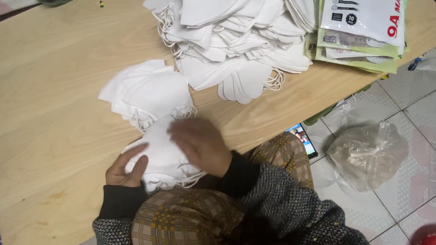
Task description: The person sits on the floor and repeatedly folds white face masks by hand, stacking them into a neat pile on a wooden table. The person handles each mask individually, aligning the ear loops and folding the mask in half before placing it on the growing stack.
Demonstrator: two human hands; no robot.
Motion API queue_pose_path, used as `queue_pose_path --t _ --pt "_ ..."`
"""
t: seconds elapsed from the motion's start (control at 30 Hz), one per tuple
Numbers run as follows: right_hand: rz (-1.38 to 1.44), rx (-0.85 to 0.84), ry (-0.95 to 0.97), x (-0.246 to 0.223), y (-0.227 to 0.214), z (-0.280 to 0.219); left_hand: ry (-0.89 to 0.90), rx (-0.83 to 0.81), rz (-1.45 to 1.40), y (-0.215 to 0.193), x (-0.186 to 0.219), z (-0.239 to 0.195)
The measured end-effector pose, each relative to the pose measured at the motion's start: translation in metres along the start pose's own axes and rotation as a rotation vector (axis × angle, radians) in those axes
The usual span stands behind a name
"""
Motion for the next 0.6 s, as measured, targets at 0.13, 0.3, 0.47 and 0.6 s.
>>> queue_pose_path --t 0.13,0.3,0.47,0.6 --pt "-0.22 -0.313 0.277 0.03 -0.007 0.047 -0.033 -0.118 0.039 0.0 -0.028 0.005" --pt "-0.356 -0.618 0.329 0.078 0.035 0.036 -0.045 -0.117 0.002 0.004 -0.015 0.001" --pt "-0.281 -0.383 0.219 0.102 0.032 0.023 -0.083 -0.096 0.004 0.001 -0.014 0.002" --pt "-0.118 -0.243 0.366 0.098 0.001 0.024 -0.082 -0.106 -0.001 0.001 -0.018 0.003"
Point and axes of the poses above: each hand's wrist, its own z-axis towards the middle knuckle, its own y-axis out of the palm, x = y × z, the point moved 8 cm from there along z, towards the middle knuckle, and after that the axes turned 6 degrees about x, right-handed, at the moved point
